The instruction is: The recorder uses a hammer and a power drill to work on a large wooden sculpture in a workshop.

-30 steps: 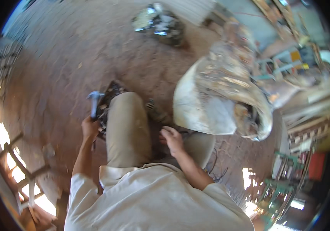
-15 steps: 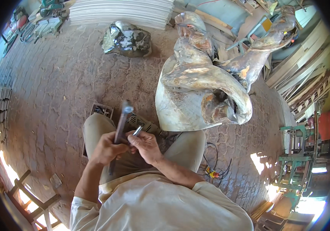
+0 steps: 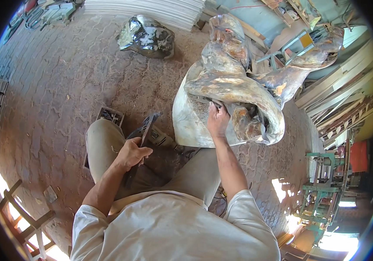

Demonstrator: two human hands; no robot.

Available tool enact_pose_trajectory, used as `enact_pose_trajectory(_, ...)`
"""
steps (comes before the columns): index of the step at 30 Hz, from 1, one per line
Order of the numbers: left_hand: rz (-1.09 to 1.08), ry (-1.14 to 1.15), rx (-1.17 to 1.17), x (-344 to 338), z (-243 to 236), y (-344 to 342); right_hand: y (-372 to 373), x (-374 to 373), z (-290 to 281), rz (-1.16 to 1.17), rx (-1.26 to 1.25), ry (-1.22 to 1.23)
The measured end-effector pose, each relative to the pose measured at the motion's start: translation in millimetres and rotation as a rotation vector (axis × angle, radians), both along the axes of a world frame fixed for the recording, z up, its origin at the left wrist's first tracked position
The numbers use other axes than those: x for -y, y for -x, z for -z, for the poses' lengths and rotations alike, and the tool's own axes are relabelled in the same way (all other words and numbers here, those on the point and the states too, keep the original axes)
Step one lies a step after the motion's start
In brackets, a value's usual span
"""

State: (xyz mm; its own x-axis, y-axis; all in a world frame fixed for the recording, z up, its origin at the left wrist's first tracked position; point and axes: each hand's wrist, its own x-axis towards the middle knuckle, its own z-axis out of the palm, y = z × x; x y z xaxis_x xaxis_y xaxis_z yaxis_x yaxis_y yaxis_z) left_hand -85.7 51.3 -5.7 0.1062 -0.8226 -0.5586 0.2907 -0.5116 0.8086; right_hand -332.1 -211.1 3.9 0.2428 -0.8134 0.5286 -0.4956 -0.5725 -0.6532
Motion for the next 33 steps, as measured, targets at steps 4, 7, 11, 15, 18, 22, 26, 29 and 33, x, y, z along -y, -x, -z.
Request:
enact_pose_trajectory(4, -0.007, -0.013, 0.030, -3.4, -0.5, -0.4, 3.9, 10.9, 6.8, 0.027, -0.222, 0.118)
enact_pose_trajectory(7, -0.022, -0.012, 0.035, -6.6, -2.1, -2.2, 4.6, 13.4, 12.8, 0.008, -0.282, 0.174)
enact_pose_trajectory(11, -0.014, -0.018, 0.086, -7.6, -3.6, -1.2, 4.4, 15.0, 18.0, -0.027, -0.398, 0.234)
enact_pose_trajectory(15, 0.006, -0.005, 0.156, -7.0, -10.5, 4.9, 5.6, 18.5, 17.2, -0.054, -0.483, 0.331)
enact_pose_trajectory(18, 0.032, 0.233, 0.552, -5.9, -22.9, 11.9, 3.8, 24.2, 15.5, -0.052, -0.479, 0.369)
enact_pose_trajectory(22, 0.059, 0.552, 0.788, 4.8, -46.3, 24.5, -3.6, 30.7, 15.9, -0.056, -0.496, 0.465)
enact_pose_trajectory(26, 0.019, 0.923, 0.819, 32.4, -65.2, 41.6, -5.4, 30.9, 15.7, -0.049, -0.520, 0.522)
enact_pose_trajectory(29, 0.043, 0.939, 0.910, 57.5, -66.8, 50.2, -2.6, 28.5, 15.7, -0.053, -0.465, 0.452)
enact_pose_trajectory(33, 0.081, 0.844, 1.201, 75.3, -49.1, 53.5, 0.2, 28.8, 19.0, -0.076, -0.489, 0.552)
